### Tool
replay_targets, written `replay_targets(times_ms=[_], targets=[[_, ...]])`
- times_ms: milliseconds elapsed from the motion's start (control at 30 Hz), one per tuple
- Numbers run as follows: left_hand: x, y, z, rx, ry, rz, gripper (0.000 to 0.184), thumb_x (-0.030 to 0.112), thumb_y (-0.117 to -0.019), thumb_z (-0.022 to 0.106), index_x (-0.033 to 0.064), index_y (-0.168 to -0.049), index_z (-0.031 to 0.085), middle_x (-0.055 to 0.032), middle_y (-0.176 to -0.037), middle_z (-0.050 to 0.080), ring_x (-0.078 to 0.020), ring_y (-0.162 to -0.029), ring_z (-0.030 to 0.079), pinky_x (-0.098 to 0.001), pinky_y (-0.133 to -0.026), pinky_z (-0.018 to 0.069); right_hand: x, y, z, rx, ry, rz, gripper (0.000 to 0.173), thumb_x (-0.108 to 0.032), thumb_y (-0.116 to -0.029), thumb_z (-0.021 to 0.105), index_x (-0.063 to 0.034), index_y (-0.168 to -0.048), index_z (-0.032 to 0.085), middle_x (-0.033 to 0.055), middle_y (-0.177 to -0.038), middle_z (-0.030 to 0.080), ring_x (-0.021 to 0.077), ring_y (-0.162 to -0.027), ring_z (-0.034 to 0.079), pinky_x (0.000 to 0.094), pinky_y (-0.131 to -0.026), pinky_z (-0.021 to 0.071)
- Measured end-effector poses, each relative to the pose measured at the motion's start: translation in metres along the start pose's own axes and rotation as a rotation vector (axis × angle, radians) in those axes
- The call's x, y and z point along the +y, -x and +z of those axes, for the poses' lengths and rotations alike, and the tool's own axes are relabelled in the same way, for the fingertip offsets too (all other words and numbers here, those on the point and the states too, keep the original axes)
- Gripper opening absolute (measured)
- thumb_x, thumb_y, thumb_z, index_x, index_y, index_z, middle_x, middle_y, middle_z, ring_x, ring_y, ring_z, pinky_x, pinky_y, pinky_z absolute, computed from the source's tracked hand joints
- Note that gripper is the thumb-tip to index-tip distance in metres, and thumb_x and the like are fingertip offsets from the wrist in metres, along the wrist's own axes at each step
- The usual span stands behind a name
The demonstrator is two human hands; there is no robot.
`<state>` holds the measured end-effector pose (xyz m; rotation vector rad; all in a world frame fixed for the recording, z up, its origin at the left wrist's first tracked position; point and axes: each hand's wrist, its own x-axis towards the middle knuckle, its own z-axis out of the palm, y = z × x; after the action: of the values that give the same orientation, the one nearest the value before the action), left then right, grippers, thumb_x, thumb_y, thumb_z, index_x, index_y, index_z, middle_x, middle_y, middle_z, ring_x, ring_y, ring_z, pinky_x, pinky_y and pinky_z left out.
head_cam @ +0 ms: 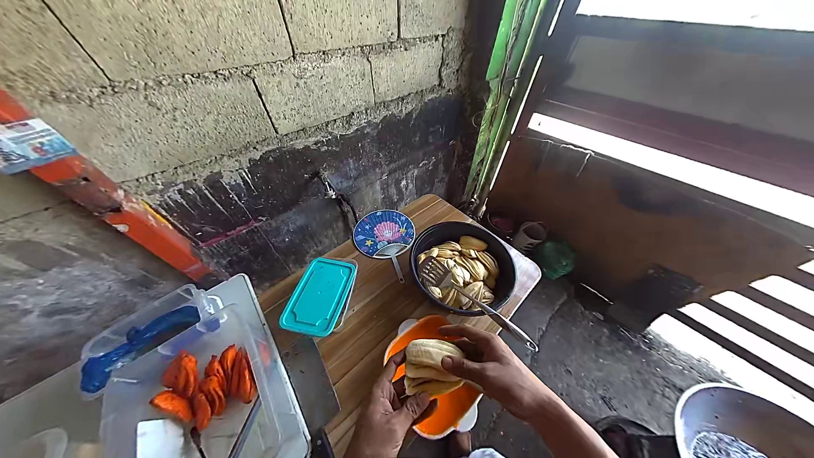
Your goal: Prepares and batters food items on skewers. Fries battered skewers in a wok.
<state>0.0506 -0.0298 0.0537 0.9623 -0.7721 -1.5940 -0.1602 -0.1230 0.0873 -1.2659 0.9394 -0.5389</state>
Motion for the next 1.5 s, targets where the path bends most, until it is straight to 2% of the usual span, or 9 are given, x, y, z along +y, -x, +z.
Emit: replay_targets(times_ms=[167, 433, 633, 800, 900, 967, 1167, 1333, 1500], targets=[[-0.014, -0.016, 0.0, 0.056, 0.005, -0.048, 0.071, -0.009, -0.0942, 0.065, 0.0022, -0.155, 0.03, -0.021, -0.131, 0.066, -0.0346, -0.108, 0.072, -0.0466, -0.09, 0.0639, 0.015, -0.003, -0.009, 0.045, -0.295, 0.248, 0.046, -0.007, -0.0918, 0.076, 0.0007, -0.134, 0.058, 0.0203, -0.115, 0.072, 0.0305, -0.095, 0.075, 0.0445, -0.085, 0.0644], [-0.032, -0.031, 0.0, 0.168, 0.027, -0.082, 0.071, -0.008, -0.0943, 0.065, 0.0004, -0.155, 0.03, -0.0226, -0.131, 0.066, -0.0365, -0.108, 0.072, -0.0477, -0.09, 0.0641, 0.032, -0.031, -0.028, -0.059, -0.074, 0.103, 0.044, -0.011, -0.0924, 0.077, -0.0016, -0.132, 0.061, 0.0138, -0.109, 0.076, 0.0248, -0.091, 0.076, 0.0402, -0.083, 0.0652], [-0.054, -0.04, -0.022, 0.214, -0.028, -0.154, 0.075, 0.0, -0.0967, 0.066, 0.0038, -0.158, 0.024, -0.0212, -0.131, 0.067, -0.0318, -0.111, 0.072, -0.0449, -0.095, 0.0613, 0.037, -0.078, -0.037, -0.23, 0.178, 0.19, 0.042, -0.013, -0.0921, 0.076, -0.0038, -0.131, 0.061, 0.0103, -0.109, 0.075, 0.0204, -0.092, 0.075, 0.0392, -0.086, 0.0641], [-0.087, -0.013, -0.044, 0.418, -0.67, -0.313, 0.068, 0.015, -0.1004, 0.065, 0.0027, -0.158, 0.032, -0.0215, -0.14, 0.061, -0.0289, -0.125, 0.065, -0.0426, -0.108, 0.0526, 0.065, -0.136, -0.037, -0.389, 0.491, 0.34, 0.046, -0.015, -0.0927, 0.077, -0.0051, -0.135, 0.061, 0.0151, -0.115, 0.072, 0.0243, -0.095, 0.074, 0.0426, -0.087, 0.0622], [-0.098, 0.006, -0.05, 0.307, -1.086, -0.575, 0.064, 0.033, -0.1048, 0.057, 0.0032, -0.158, 0.037, -0.023, -0.143, 0.059, -0.0382, -0.132, 0.058, -0.0542, -0.114, 0.0429, 0.077, -0.163, -0.033, -0.489, 0.702, 0.355, 0.048, -0.017, -0.0925, 0.077, -0.0077, -0.137, 0.062, 0.0179, -0.12, 0.071, 0.0297, -0.103, 0.072, 0.049, -0.094, 0.0584], [-0.108, 0.013, -0.049, 0.209, -1.17, -0.734, 0.059, 0.04, -0.1094, 0.045, 0.0063, -0.158, 0.039, -0.0228, -0.136, 0.064, -0.0404, -0.126, 0.062, -0.0591, -0.109, 0.0453, 0.085, -0.176, -0.03, -0.556, 0.79, 0.331, 0.048, -0.017, -0.0902, 0.079, -0.0101, -0.135, 0.065, 0.0183, -0.122, 0.07, 0.032, -0.107, 0.07, 0.0526, -0.097, 0.0556], [-0.086, 0.041, -0.026, 0.158, -1.402, -0.695, 0.04, 0.02, -0.1087, 0.042, 0.0139, -0.142, 0.063, -0.0226, -0.124, 0.069, -0.0407, -0.119, 0.065, -0.0572, -0.101, 0.0521, 0.1, -0.199, -0.014, -0.783, 0.95, 0.281, 0.04, -0.014, -0.0903, 0.078, -0.0122, -0.13, 0.071, 0.0175, -0.129, 0.069, 0.0341, -0.12, 0.065, 0.0561, -0.107, 0.0477], [-0.031, 0.042, -0.033, 0.199, -1.594, -0.604, 0.037, 0.022, -0.1066, 0.046, 0.0205, -0.134, 0.07, -0.0207, -0.116, 0.071, -0.0406, -0.113, 0.067, -0.0567, -0.091, 0.0556, 0.115, -0.174, -0.016, -0.504, 1.161, 0.248, 0.047, -0.01, -0.0924, 0.062, -0.0163, -0.139, 0.062, 0.0182, -0.138, 0.063, 0.0399, -0.133, 0.056, 0.0633, -0.105, 0.0484], [0.011, -0.013, -0.066, 0.17, -1.741, -0.543, 0.034, 0.028, -0.1058, 0.048, 0.0269, -0.13, 0.073, -0.0129, -0.118, 0.072, -0.0336, -0.115, 0.067, -0.0521, -0.089, 0.0568, 0.126, -0.073, -0.026, -0.174, 1.24, 0.595, 0.05, -0.017, -0.1034, 0.053, -0.002, -0.151, 0.044, 0.0308, -0.146, 0.049, 0.0498, -0.131, 0.054, 0.0598, -0.098, 0.0536]])
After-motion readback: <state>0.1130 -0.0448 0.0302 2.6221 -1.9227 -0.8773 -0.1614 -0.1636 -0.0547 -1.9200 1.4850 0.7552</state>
